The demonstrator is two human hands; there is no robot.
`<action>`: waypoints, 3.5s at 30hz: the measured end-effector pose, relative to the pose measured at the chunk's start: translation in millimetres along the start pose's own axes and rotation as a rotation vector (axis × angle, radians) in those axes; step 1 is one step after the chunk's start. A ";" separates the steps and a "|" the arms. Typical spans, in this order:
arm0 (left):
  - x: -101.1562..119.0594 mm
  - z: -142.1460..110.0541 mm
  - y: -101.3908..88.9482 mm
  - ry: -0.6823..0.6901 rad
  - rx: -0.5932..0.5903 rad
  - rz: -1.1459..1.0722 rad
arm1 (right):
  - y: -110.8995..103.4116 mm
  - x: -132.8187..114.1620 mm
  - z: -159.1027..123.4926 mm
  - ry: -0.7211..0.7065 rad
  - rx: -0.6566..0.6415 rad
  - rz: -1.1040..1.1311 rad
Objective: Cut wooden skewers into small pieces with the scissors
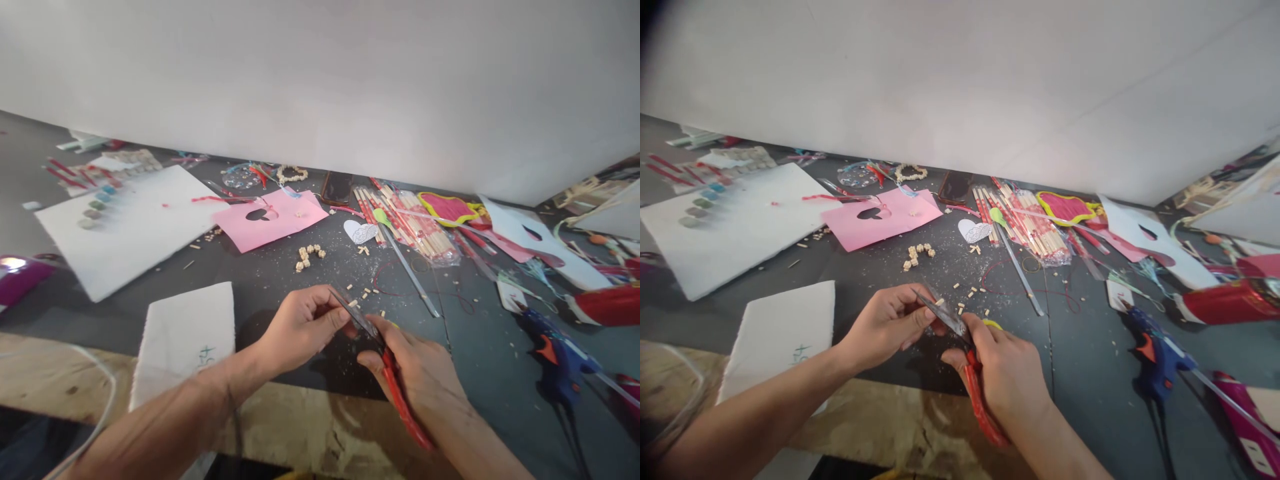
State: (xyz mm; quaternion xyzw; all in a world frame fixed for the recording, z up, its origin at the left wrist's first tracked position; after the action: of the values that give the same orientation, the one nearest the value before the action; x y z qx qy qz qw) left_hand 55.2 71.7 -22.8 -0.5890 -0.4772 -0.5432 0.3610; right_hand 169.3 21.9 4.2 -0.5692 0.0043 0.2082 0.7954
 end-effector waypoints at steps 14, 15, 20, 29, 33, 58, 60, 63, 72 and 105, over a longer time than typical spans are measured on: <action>4.8 -0.8 -3.8 0.110 0.040 0.143 | 2.5 4.8 -0.4 0.127 -0.150 0.171; 5.0 0.2 -4.2 0.104 0.043 0.127 | 2.7 6.6 0.0 0.128 -0.133 0.156; 9.6 4.0 -7.0 0.120 0.074 0.071 | -2.5 11.4 3.1 0.080 -0.009 0.046; 4.4 3.5 -1.0 0.056 0.010 -0.013 | -4.8 3.9 4.4 -0.004 -0.005 0.011; 1.6 4.1 -0.3 0.027 0.000 -0.024 | -1.8 4.8 3.9 0.004 -0.030 0.009; 17.2 -2.8 -4.2 0.257 0.082 0.338 | -1.8 2.7 1.1 0.073 -0.105 0.120; 17.9 -3.2 -4.6 0.269 0.088 0.369 | -0.2 5.5 -0.6 0.099 -0.150 0.148; 20.0 -3.7 -4.3 0.286 0.091 0.374 | 1.6 7.6 -2.2 0.127 -0.186 0.189; 11.4 0.7 -5.9 0.170 0.105 0.240 | -1.6 8.1 3.4 0.084 -0.073 0.093; 15.4 -2.1 -2.6 0.209 0.049 0.244 | 1.0 3.6 0.0 0.104 -0.165 0.188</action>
State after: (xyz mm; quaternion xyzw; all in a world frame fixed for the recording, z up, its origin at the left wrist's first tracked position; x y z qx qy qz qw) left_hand 51.4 73.1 -7.6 -0.5739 -0.3753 -0.5418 0.4861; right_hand 172.2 23.3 2.4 -0.6399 0.0817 0.2515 0.7216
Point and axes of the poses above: each hand's wrist, its own z-axis towards the middle knuckle, its own y-axis out of the palm, x = y × z, the point moved 9 cm from there along z, towards the middle knuckle, and after that the axes turned 13 degrees about x, right-handed, at the moved point
